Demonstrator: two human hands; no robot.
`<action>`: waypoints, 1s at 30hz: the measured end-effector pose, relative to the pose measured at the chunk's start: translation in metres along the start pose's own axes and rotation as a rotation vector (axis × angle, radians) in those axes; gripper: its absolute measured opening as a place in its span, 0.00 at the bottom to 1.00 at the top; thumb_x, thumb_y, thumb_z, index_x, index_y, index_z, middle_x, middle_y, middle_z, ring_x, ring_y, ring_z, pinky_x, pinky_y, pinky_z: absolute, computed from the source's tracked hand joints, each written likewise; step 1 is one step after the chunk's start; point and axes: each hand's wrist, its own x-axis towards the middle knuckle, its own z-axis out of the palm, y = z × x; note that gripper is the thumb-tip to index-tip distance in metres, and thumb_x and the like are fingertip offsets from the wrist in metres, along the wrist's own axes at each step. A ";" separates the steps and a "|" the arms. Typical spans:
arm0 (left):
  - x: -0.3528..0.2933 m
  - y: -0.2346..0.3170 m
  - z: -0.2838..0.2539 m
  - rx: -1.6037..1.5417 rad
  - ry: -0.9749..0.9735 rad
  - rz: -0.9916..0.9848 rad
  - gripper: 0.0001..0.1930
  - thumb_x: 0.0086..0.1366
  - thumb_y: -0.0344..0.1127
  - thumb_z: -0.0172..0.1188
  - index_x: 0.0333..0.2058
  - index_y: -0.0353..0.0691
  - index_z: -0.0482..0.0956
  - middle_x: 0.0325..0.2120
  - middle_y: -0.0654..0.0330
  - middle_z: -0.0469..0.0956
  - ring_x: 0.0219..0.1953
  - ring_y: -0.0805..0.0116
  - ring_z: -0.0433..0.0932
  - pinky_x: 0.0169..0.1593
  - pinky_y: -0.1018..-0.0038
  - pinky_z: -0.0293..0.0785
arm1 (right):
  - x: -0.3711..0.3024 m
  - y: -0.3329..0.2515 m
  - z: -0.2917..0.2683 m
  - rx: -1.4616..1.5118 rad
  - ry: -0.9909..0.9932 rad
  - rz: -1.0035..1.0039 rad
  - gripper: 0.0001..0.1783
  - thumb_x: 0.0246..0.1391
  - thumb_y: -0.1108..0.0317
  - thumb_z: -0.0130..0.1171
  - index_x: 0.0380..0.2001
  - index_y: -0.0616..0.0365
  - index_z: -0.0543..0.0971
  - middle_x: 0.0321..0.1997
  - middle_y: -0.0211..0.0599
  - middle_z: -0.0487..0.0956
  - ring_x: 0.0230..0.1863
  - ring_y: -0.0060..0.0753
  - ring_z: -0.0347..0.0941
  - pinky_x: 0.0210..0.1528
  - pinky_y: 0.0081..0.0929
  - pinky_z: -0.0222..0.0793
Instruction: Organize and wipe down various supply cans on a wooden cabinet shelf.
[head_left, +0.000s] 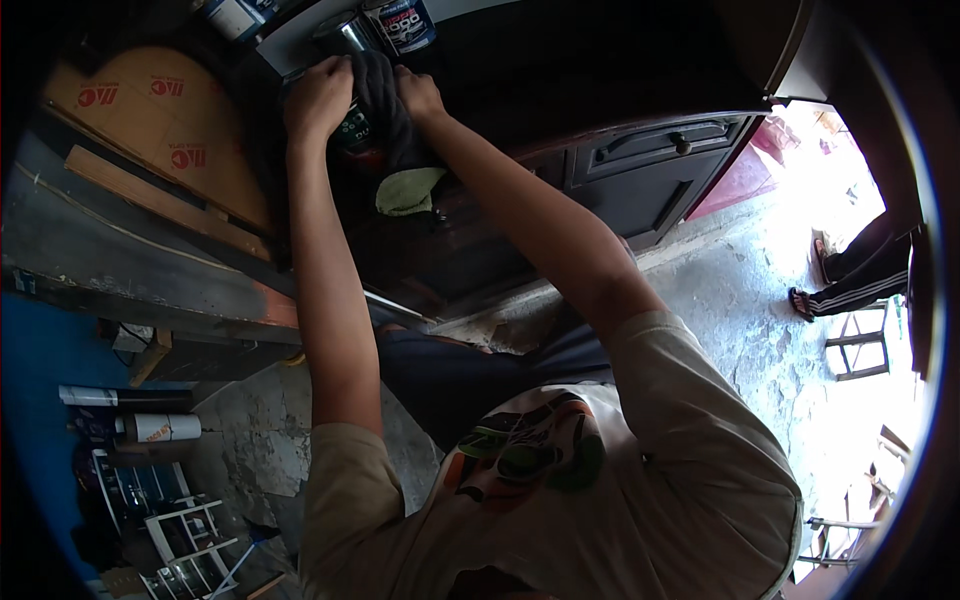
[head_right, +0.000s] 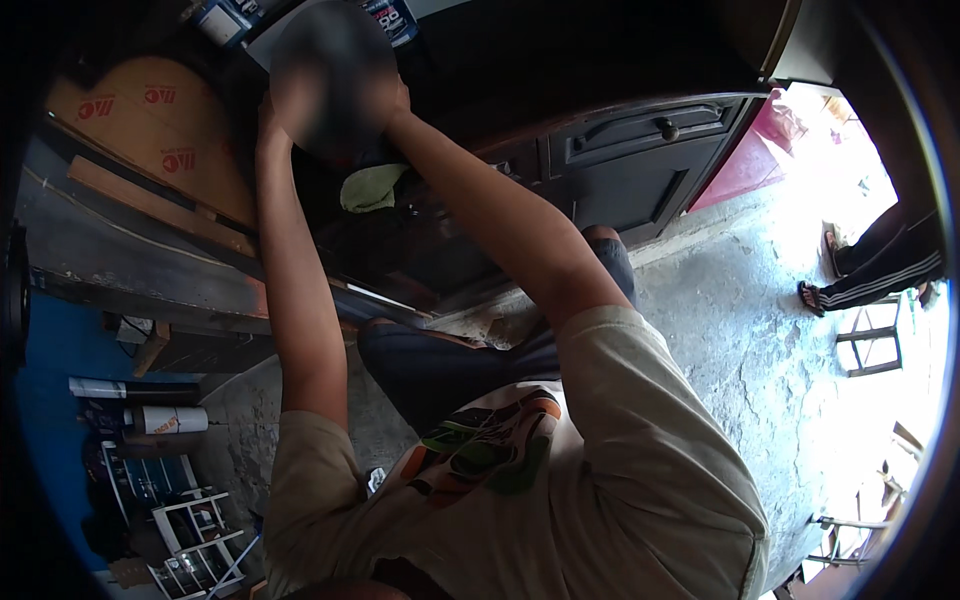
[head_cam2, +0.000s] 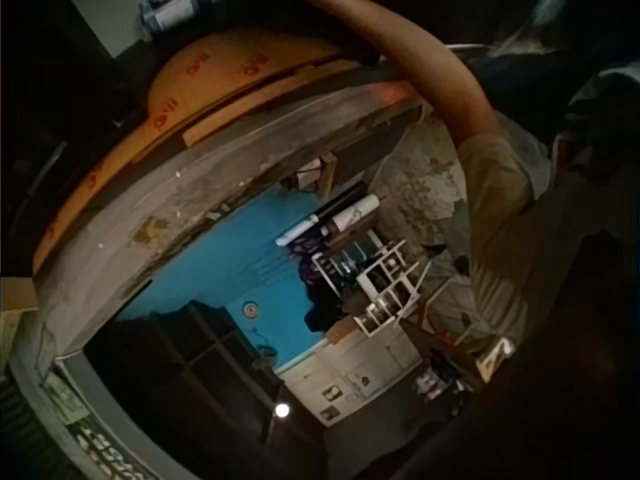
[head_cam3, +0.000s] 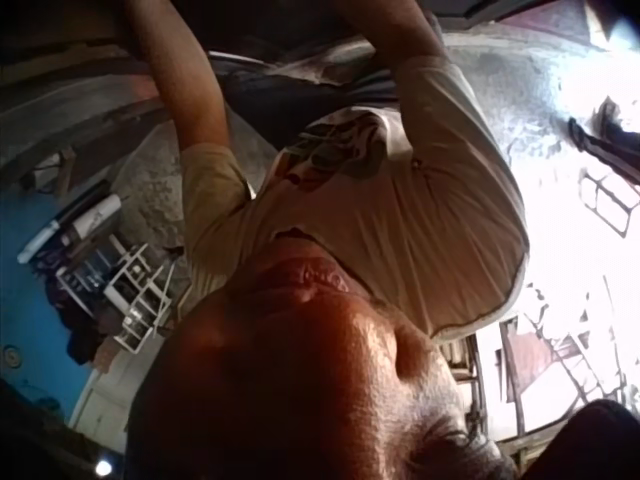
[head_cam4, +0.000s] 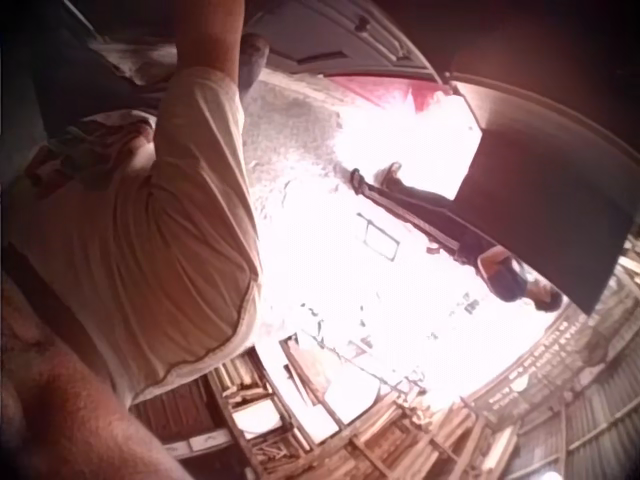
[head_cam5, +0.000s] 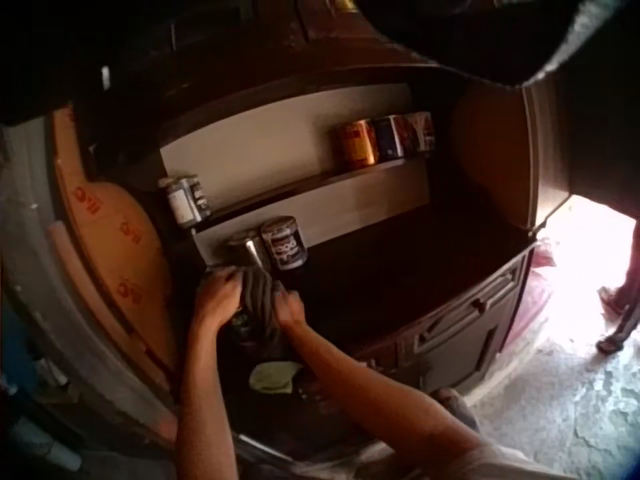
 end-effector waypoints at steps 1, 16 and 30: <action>0.000 0.002 -0.001 0.012 -0.010 -0.016 0.26 0.71 0.55 0.42 0.55 0.53 0.83 0.53 0.56 0.83 0.53 0.42 0.79 0.55 0.56 0.74 | -0.006 0.009 -0.003 -0.053 -0.022 -0.001 0.44 0.72 0.35 0.29 0.52 0.65 0.82 0.57 0.61 0.81 0.56 0.69 0.76 0.61 0.51 0.69; -0.019 0.017 -0.011 0.142 -0.025 -0.155 0.27 0.71 0.52 0.38 0.55 0.51 0.83 0.54 0.52 0.83 0.53 0.40 0.79 0.58 0.53 0.73 | -0.014 -0.005 -0.003 0.088 -0.174 0.136 0.32 0.70 0.52 0.41 0.57 0.74 0.76 0.56 0.63 0.79 0.54 0.63 0.77 0.58 0.52 0.71; -0.022 0.049 -0.006 0.222 -0.008 -0.312 0.33 0.71 0.53 0.38 0.56 0.33 0.81 0.55 0.43 0.81 0.56 0.39 0.79 0.58 0.54 0.75 | -0.089 0.027 0.031 -0.057 0.425 -0.506 0.31 0.65 0.51 0.43 0.52 0.70 0.78 0.49 0.61 0.83 0.49 0.69 0.77 0.58 0.54 0.69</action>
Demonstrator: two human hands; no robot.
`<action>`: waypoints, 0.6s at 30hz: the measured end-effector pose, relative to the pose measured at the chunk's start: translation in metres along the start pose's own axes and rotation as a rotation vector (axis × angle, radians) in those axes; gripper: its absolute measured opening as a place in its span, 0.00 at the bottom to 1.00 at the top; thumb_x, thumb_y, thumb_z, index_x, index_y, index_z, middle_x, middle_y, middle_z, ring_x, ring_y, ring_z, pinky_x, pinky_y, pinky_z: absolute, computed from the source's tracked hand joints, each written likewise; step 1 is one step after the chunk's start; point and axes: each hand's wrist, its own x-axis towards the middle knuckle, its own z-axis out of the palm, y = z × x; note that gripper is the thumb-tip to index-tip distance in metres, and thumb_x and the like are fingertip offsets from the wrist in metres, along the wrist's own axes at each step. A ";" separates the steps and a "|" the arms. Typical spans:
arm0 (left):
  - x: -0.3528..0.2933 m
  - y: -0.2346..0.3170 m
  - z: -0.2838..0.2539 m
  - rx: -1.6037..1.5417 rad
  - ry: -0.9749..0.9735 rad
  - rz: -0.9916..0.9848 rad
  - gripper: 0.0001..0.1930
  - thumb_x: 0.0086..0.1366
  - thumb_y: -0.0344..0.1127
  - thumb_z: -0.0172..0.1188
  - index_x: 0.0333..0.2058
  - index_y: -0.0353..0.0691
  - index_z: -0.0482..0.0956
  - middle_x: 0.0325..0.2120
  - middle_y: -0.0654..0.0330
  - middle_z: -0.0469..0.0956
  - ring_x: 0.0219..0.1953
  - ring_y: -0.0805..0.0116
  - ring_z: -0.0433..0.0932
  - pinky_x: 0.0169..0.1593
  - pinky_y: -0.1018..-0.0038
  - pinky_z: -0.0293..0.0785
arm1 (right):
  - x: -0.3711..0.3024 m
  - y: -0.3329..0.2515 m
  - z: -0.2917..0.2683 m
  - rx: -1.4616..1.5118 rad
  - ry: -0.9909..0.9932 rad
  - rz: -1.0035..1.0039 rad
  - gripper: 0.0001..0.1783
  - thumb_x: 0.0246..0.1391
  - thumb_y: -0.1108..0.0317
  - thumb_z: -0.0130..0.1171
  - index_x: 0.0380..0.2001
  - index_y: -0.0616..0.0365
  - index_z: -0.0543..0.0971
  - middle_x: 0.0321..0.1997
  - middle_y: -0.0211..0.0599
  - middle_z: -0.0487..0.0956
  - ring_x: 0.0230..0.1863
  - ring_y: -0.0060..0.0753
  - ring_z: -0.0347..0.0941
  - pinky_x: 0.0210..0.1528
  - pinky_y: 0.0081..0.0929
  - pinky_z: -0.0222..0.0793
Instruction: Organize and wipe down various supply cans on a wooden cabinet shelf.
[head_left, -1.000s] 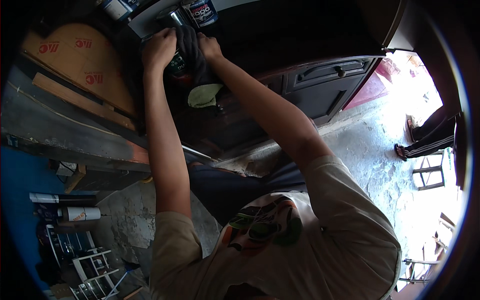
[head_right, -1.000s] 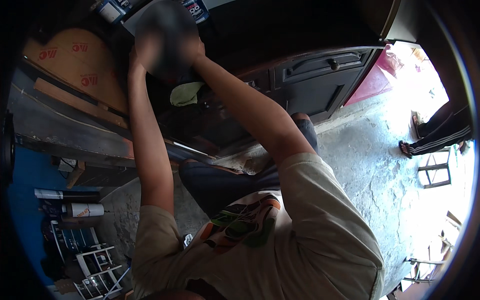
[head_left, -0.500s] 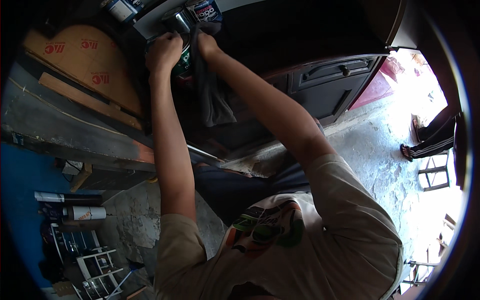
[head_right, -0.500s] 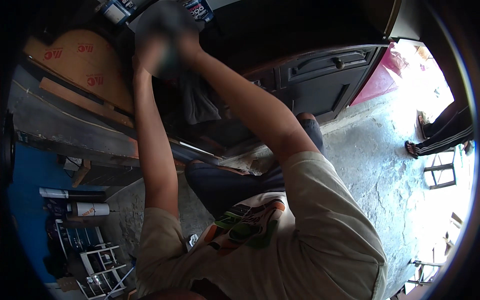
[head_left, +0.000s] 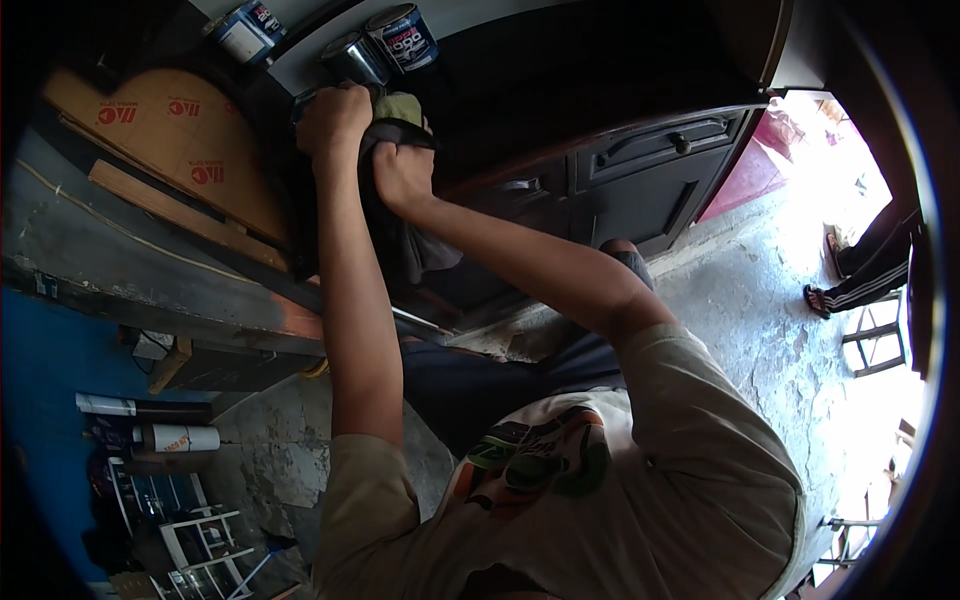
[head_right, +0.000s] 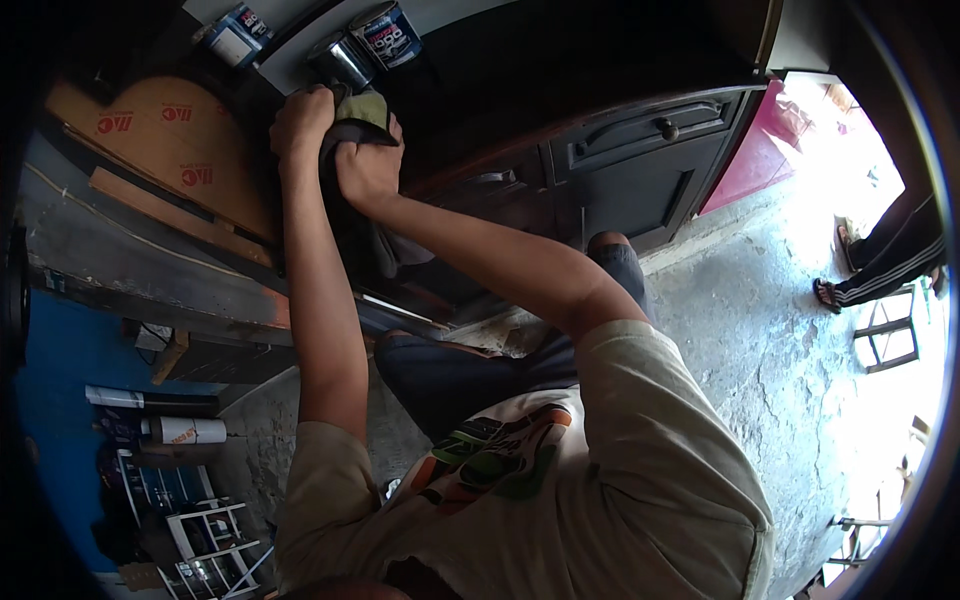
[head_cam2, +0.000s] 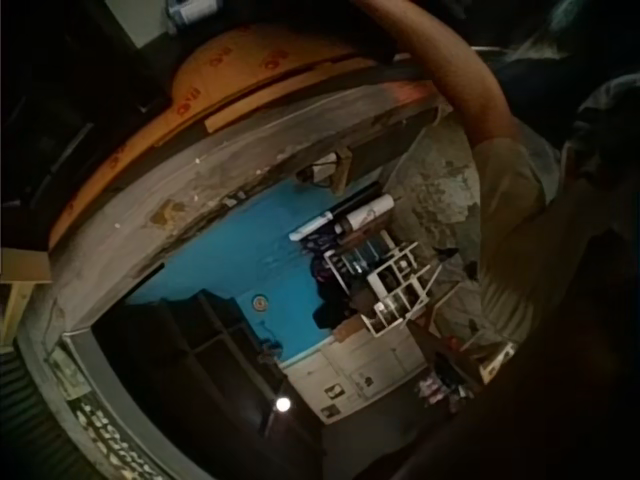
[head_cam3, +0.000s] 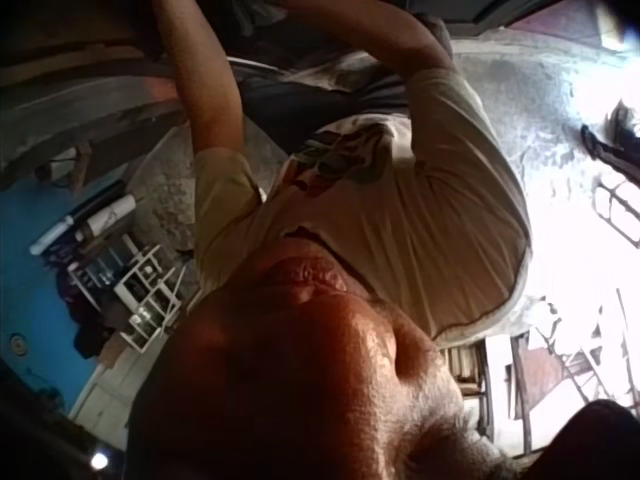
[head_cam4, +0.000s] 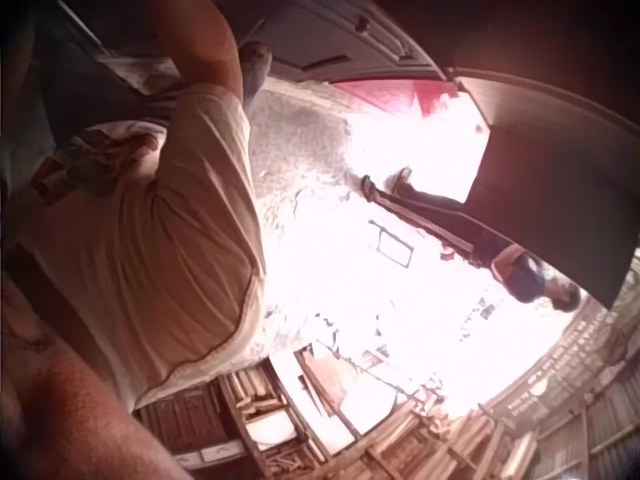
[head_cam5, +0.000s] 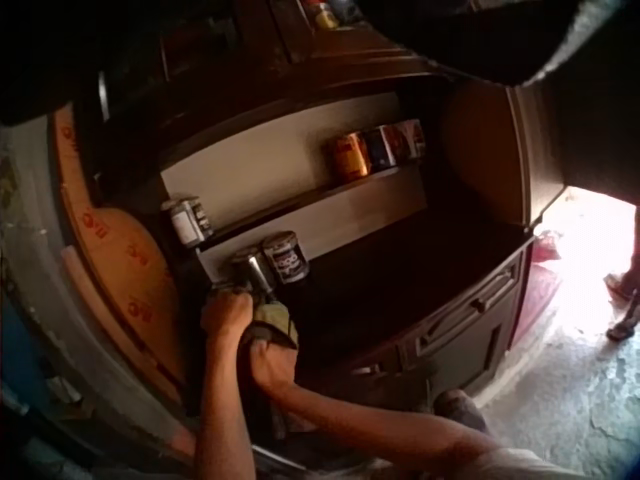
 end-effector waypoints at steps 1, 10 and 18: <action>0.000 -0.002 0.001 0.000 0.001 0.001 0.34 0.71 0.55 0.38 0.56 0.33 0.81 0.55 0.43 0.81 0.56 0.39 0.79 0.58 0.55 0.75 | 0.008 0.004 0.002 0.006 0.029 -0.055 0.31 0.65 0.51 0.43 0.52 0.70 0.78 0.49 0.61 0.83 0.49 0.69 0.77 0.58 0.54 0.69; 0.031 -0.030 -0.009 0.090 -0.169 0.360 0.42 0.73 0.70 0.40 0.57 0.32 0.80 0.54 0.45 0.81 0.56 0.44 0.80 0.59 0.60 0.73 | 0.104 0.033 -0.017 0.211 -0.658 0.495 0.34 0.67 0.47 0.41 0.43 0.71 0.82 0.46 0.60 0.84 0.44 0.65 0.80 0.46 0.52 0.75; 0.065 -0.039 0.012 -0.424 -0.386 0.710 0.37 0.75 0.69 0.39 0.59 0.47 0.81 0.56 0.54 0.82 0.55 0.45 0.80 0.58 0.59 0.74 | -0.003 0.003 0.013 -0.377 -0.151 -0.041 0.29 0.63 0.57 0.43 0.53 0.71 0.78 0.54 0.58 0.81 0.51 0.60 0.79 0.57 0.50 0.73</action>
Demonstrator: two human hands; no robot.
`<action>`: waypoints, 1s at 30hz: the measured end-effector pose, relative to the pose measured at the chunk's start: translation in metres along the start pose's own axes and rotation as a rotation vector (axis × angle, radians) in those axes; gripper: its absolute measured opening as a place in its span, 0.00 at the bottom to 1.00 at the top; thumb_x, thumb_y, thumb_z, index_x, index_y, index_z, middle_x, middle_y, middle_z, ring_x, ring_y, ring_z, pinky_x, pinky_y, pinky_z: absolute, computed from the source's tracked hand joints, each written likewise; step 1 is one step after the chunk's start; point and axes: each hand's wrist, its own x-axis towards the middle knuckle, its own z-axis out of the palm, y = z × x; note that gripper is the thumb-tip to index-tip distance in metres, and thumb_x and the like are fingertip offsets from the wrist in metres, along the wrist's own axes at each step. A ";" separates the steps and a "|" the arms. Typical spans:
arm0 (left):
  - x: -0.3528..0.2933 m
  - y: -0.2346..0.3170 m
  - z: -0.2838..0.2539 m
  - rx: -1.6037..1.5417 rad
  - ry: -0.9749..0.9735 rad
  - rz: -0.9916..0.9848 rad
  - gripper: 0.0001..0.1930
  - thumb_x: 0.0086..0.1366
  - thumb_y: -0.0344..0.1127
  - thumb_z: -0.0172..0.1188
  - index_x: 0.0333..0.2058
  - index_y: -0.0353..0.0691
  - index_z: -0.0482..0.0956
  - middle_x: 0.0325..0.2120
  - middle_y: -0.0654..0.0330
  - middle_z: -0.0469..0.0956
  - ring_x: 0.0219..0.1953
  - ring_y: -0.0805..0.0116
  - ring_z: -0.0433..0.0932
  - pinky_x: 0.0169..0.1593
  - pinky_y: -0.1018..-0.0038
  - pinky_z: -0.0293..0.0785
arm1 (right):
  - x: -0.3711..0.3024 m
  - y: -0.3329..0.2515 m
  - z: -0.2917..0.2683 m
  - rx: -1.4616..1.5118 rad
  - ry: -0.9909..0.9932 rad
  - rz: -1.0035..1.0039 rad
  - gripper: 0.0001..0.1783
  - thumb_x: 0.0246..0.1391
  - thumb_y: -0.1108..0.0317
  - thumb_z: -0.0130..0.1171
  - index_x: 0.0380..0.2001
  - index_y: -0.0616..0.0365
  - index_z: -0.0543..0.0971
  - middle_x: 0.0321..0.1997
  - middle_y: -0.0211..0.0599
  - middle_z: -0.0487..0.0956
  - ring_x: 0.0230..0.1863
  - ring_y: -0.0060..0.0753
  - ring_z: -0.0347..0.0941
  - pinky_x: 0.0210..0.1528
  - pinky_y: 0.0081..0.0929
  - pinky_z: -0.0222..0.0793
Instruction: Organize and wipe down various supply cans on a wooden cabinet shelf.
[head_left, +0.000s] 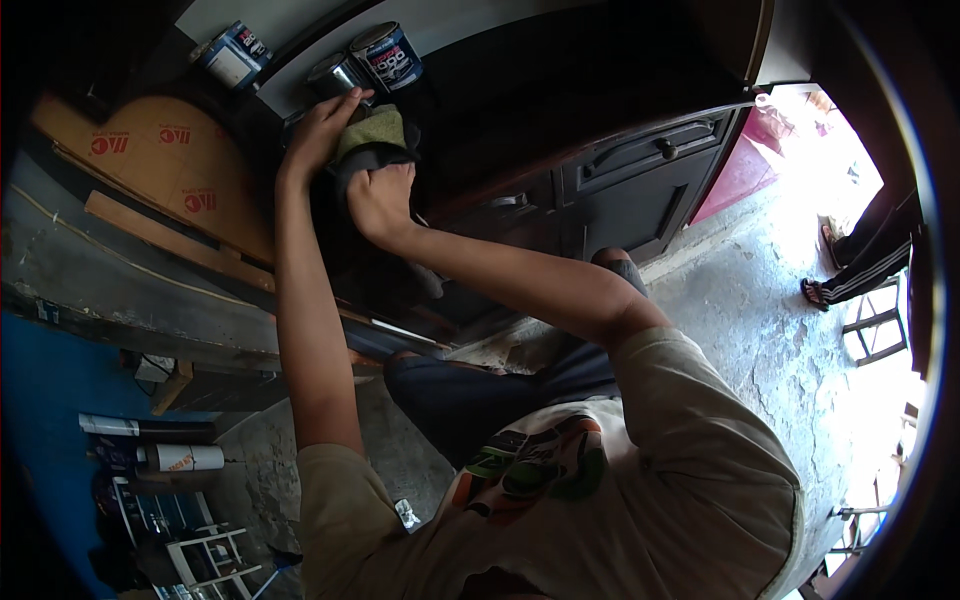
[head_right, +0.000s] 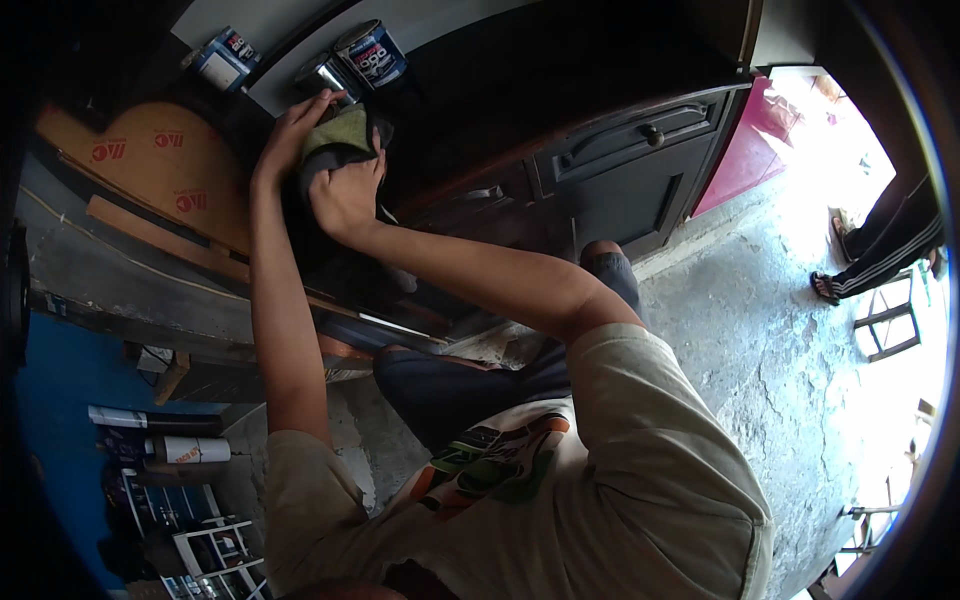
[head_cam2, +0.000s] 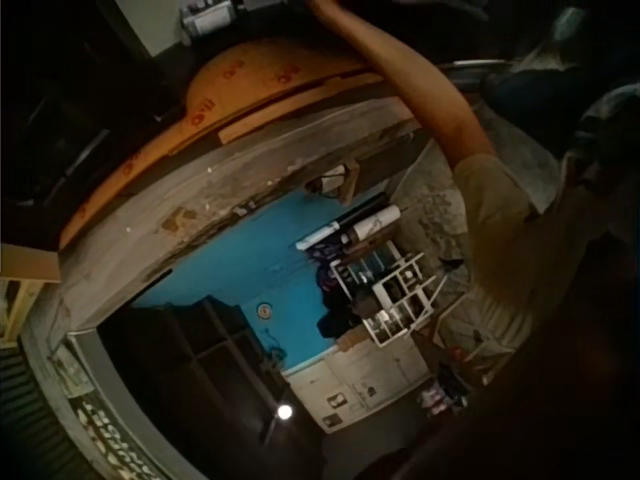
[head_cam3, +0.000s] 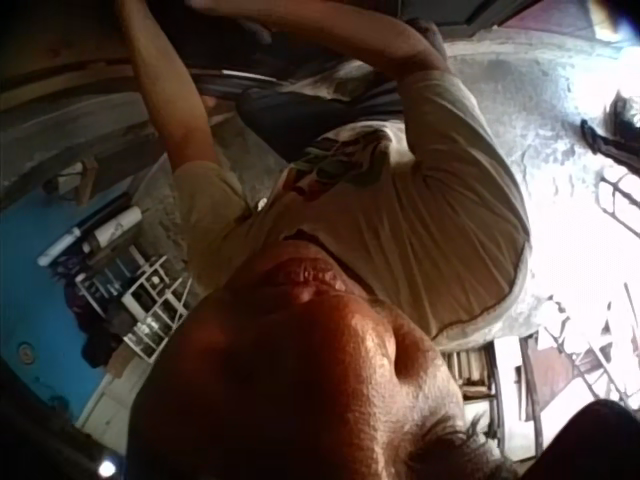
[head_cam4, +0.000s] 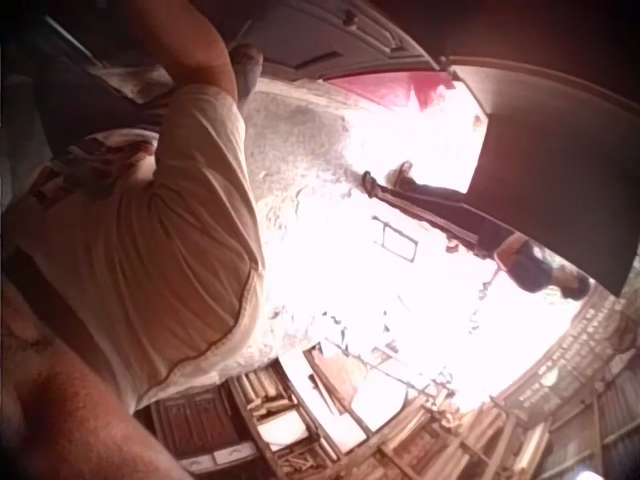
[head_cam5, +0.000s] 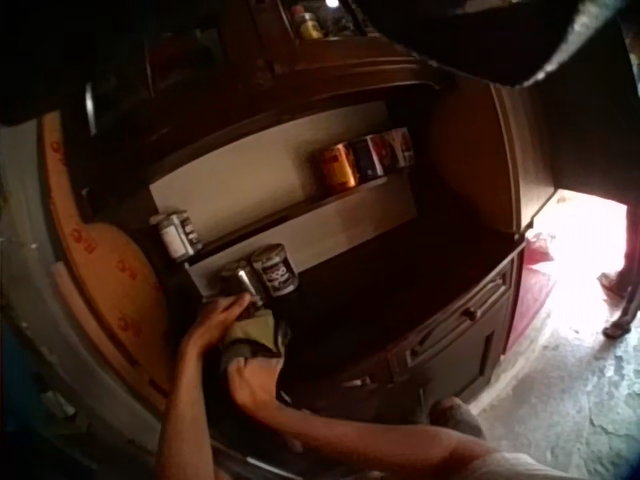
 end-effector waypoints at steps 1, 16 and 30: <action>-0.003 -0.001 -0.001 0.002 0.015 0.017 0.37 0.75 0.69 0.39 0.59 0.47 0.81 0.56 0.54 0.82 0.55 0.45 0.80 0.58 0.59 0.74 | -0.004 -0.001 0.005 -0.084 0.191 -0.125 0.29 0.63 0.58 0.42 0.55 0.71 0.77 0.55 0.59 0.81 0.52 0.62 0.79 0.58 0.51 0.72; -0.001 0.013 0.007 0.343 0.243 -0.496 0.34 0.75 0.63 0.40 0.60 0.42 0.79 0.58 0.51 0.80 0.57 0.40 0.77 0.58 0.56 0.74 | -0.008 0.006 -0.006 0.304 -0.070 0.054 0.30 0.65 0.59 0.39 0.60 0.70 0.74 0.65 0.64 0.73 0.65 0.66 0.68 0.66 0.48 0.64; -0.023 0.002 -0.003 0.204 0.202 -0.259 0.33 0.74 0.63 0.44 0.52 0.40 0.84 0.51 0.48 0.84 0.52 0.49 0.82 0.54 0.56 0.76 | 0.094 0.033 -0.017 0.734 -0.476 0.488 0.29 0.66 0.54 0.40 0.49 0.68 0.80 0.47 0.55 0.82 0.46 0.49 0.78 0.52 0.40 0.74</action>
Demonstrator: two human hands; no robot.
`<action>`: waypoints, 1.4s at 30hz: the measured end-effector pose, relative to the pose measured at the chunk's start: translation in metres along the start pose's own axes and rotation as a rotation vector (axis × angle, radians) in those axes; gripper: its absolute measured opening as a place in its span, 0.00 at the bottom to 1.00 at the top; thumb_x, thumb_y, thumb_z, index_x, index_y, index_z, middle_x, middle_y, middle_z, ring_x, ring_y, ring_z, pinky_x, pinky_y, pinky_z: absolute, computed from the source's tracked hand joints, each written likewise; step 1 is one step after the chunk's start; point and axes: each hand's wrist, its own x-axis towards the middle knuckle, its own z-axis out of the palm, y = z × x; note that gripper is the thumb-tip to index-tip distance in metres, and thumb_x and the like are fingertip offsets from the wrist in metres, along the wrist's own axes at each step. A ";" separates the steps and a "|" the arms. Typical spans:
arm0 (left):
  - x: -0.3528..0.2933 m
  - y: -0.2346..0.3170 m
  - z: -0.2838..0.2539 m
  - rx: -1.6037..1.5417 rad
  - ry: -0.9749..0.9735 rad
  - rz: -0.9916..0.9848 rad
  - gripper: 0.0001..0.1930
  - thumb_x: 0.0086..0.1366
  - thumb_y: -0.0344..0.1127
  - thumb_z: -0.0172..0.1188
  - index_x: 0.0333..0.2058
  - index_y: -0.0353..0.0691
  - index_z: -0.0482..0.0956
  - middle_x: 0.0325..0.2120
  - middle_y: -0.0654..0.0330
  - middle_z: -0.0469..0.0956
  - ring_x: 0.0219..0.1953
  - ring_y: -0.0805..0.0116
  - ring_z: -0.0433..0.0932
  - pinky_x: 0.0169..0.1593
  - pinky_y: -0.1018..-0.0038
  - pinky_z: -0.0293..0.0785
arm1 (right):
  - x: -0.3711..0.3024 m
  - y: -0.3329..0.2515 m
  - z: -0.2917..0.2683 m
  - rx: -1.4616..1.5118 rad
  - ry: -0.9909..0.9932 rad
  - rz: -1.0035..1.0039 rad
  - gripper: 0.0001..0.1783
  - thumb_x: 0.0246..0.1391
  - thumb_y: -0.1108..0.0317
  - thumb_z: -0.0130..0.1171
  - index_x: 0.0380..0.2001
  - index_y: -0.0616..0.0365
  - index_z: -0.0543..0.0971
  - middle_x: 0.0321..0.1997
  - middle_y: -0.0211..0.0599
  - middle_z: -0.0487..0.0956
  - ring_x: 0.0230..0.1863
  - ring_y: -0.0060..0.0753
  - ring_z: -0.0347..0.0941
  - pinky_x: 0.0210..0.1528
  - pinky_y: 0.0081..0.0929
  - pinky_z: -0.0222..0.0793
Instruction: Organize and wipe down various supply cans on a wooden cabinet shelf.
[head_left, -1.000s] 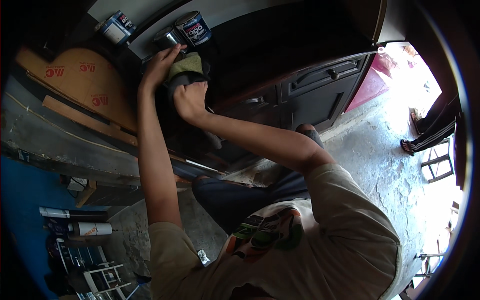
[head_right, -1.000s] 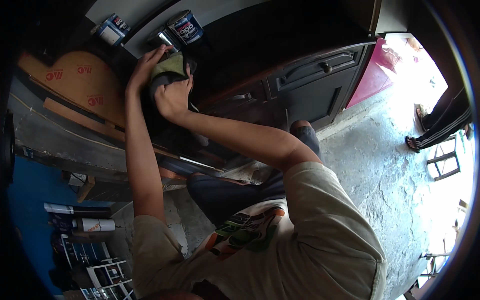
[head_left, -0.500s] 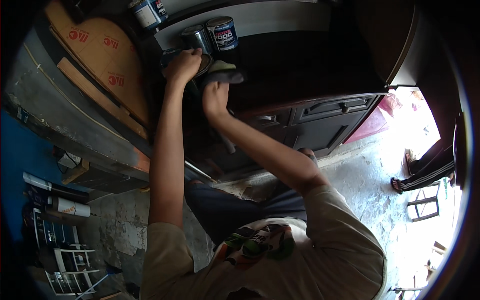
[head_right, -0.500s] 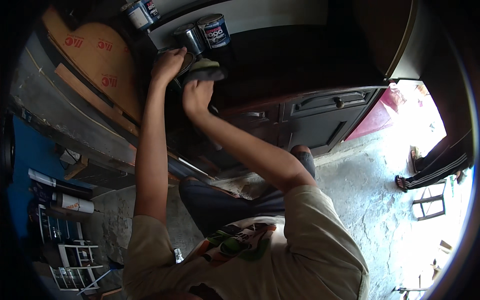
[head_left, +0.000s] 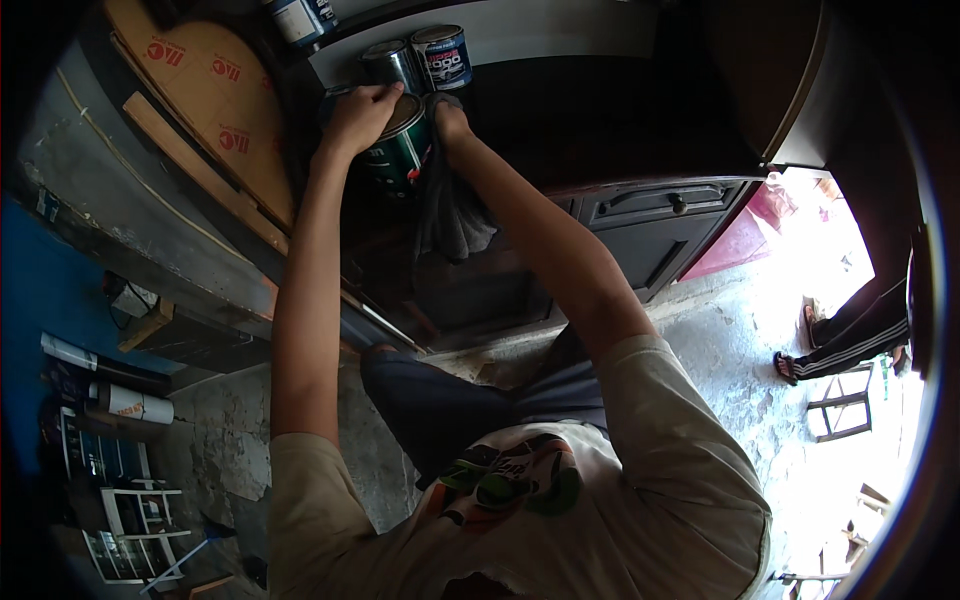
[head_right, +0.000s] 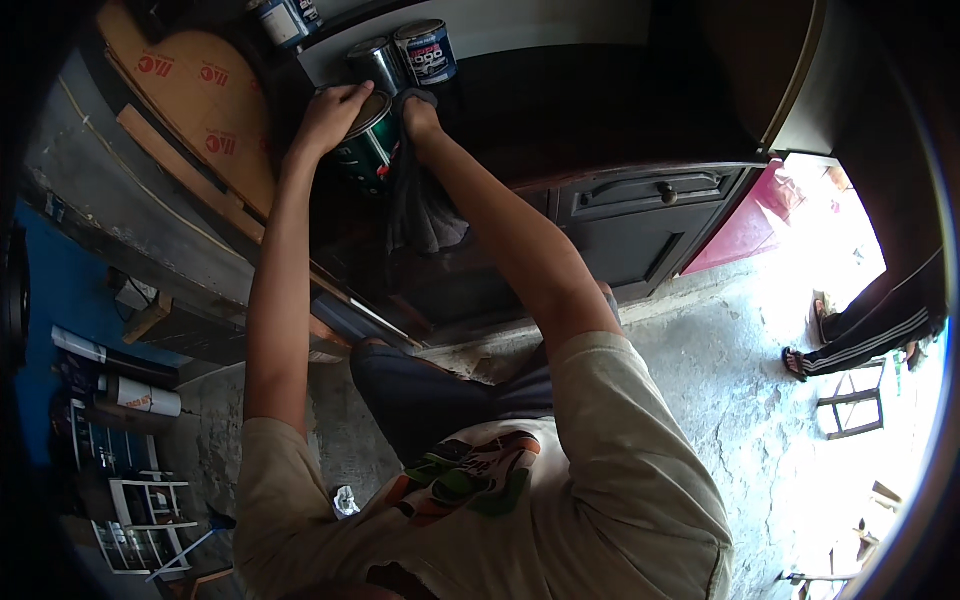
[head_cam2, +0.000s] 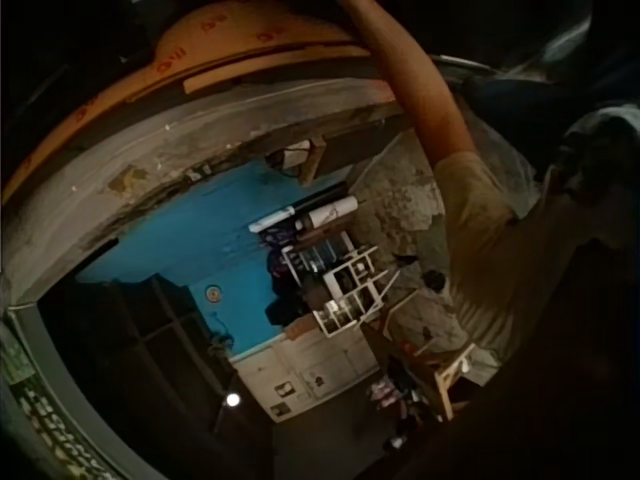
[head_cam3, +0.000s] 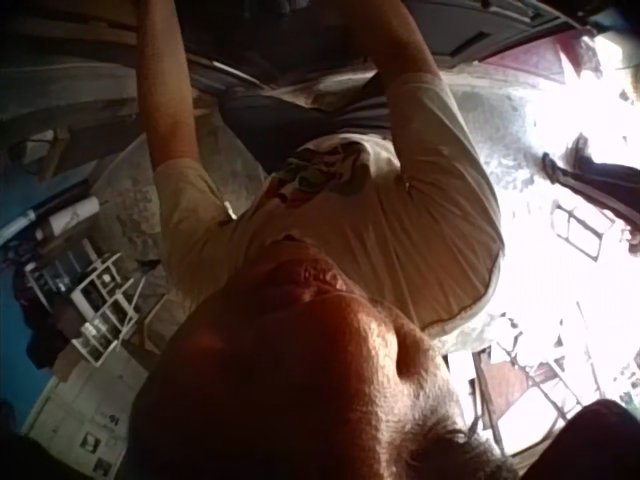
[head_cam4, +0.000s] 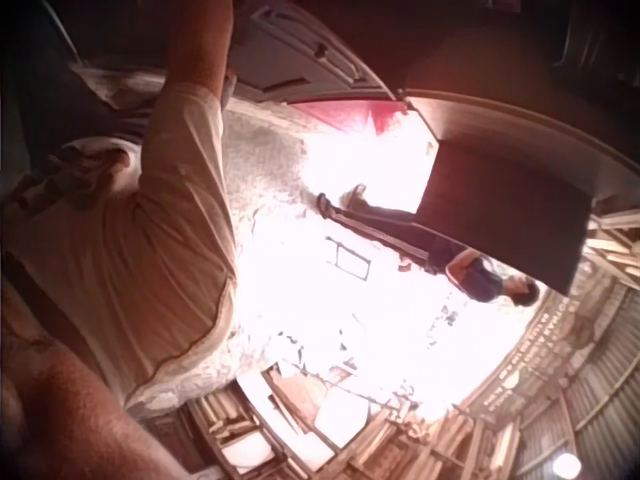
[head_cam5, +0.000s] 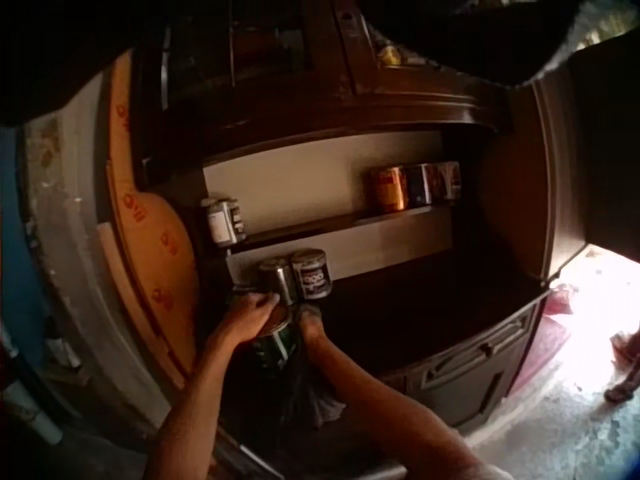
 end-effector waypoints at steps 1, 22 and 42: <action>0.000 -0.002 0.002 0.001 0.003 -0.004 0.33 0.74 0.63 0.44 0.52 0.40 0.84 0.51 0.48 0.84 0.52 0.49 0.82 0.54 0.56 0.76 | -0.007 0.005 0.004 0.001 -0.043 0.001 0.29 0.66 0.54 0.40 0.49 0.68 0.80 0.47 0.55 0.82 0.46 0.49 0.78 0.52 0.40 0.74; -0.011 0.011 0.003 0.159 0.235 -0.125 0.23 0.72 0.55 0.54 0.43 0.42 0.89 0.32 0.57 0.88 0.31 0.55 0.84 0.36 0.64 0.78 | -0.038 0.012 0.005 -0.144 0.079 -0.013 0.28 0.63 0.56 0.41 0.47 0.73 0.79 0.50 0.63 0.81 0.48 0.64 0.76 0.55 0.48 0.72; -0.018 0.019 0.017 -0.113 0.325 -0.129 0.23 0.71 0.58 0.59 0.40 0.44 0.91 0.32 0.58 0.88 0.30 0.64 0.84 0.36 0.72 0.77 | -0.065 0.049 0.022 -0.324 0.223 -0.250 0.23 0.63 0.67 0.39 0.49 0.76 0.76 0.50 0.62 0.81 0.46 0.54 0.76 0.54 0.42 0.71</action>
